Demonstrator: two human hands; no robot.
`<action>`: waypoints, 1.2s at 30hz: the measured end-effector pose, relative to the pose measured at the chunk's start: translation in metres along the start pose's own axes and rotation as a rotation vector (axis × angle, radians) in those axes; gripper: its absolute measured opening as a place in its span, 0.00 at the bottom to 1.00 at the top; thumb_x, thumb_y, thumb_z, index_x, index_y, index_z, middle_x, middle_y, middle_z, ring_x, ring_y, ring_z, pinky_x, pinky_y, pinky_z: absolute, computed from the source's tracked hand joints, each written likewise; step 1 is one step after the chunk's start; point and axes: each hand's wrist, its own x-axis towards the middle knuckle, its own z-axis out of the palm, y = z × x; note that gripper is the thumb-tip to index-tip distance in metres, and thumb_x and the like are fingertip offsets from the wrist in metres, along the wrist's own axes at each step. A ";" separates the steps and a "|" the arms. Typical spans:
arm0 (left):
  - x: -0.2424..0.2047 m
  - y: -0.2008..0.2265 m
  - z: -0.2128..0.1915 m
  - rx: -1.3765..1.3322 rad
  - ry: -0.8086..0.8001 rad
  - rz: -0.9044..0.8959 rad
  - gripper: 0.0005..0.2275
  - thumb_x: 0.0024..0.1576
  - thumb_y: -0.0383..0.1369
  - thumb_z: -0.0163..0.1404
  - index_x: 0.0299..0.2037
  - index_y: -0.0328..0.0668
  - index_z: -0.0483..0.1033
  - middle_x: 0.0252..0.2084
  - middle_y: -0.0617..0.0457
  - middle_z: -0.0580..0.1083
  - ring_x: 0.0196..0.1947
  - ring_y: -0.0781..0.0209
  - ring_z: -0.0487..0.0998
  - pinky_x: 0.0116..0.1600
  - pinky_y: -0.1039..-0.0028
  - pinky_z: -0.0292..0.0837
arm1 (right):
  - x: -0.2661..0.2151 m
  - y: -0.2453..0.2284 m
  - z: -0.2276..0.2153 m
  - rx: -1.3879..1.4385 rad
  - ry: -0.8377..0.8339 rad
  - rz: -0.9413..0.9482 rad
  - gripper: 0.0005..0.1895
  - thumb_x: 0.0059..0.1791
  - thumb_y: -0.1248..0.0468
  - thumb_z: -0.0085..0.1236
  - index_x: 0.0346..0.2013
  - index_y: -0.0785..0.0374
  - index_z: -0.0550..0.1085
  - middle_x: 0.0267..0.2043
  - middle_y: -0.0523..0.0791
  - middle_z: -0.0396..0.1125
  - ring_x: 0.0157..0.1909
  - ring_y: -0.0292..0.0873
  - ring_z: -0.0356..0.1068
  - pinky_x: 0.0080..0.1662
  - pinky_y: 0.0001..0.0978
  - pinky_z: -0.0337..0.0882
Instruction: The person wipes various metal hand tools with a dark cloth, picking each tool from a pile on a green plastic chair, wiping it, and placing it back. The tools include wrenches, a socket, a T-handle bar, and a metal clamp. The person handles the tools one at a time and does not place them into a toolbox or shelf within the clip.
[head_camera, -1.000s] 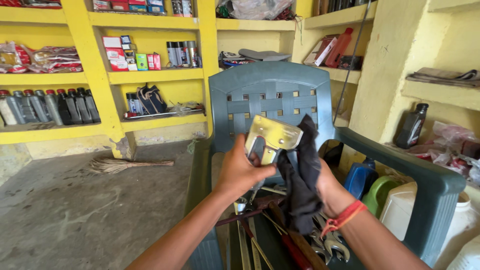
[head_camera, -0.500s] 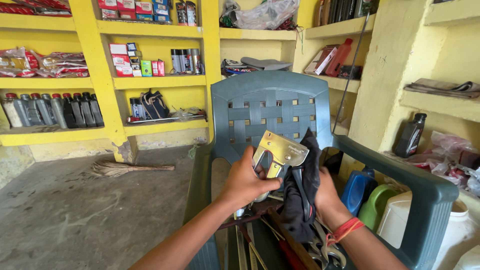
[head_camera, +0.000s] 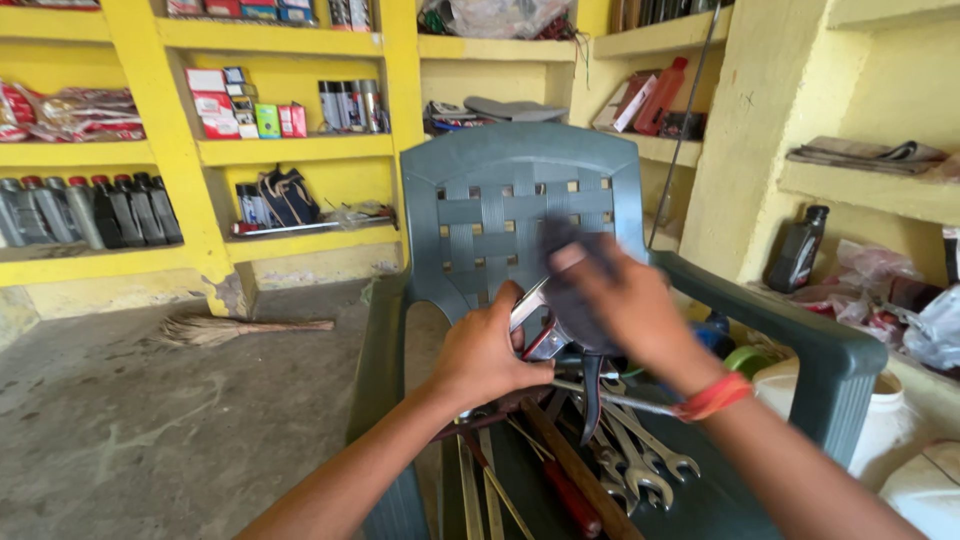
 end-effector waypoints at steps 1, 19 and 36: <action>0.000 -0.001 0.001 0.017 0.011 0.010 0.27 0.35 0.41 0.66 0.41 0.39 0.68 0.22 0.50 0.76 0.21 0.51 0.79 0.29 0.63 0.74 | -0.007 -0.014 0.009 -0.272 -0.022 -0.012 0.30 0.50 0.40 0.54 0.59 0.55 0.70 0.39 0.56 0.75 0.43 0.58 0.75 0.44 0.50 0.73; -0.004 -0.002 0.000 0.012 0.026 -0.073 0.22 0.36 0.43 0.66 0.30 0.34 0.73 0.24 0.49 0.78 0.26 0.52 0.82 0.35 0.64 0.77 | -0.021 -0.016 0.021 -0.438 0.262 -0.454 0.26 0.46 0.50 0.64 0.56 0.55 0.71 0.41 0.50 0.72 0.41 0.56 0.75 0.35 0.47 0.74; -0.006 0.015 -0.001 -0.382 -0.001 -0.098 0.28 0.38 0.39 0.70 0.43 0.41 0.65 0.30 0.52 0.78 0.27 0.65 0.82 0.33 0.71 0.79 | 0.000 0.055 -0.030 1.100 0.356 0.216 0.12 0.55 0.61 0.56 0.51 0.61 0.75 0.44 0.41 0.75 0.41 0.35 0.75 0.43 0.28 0.74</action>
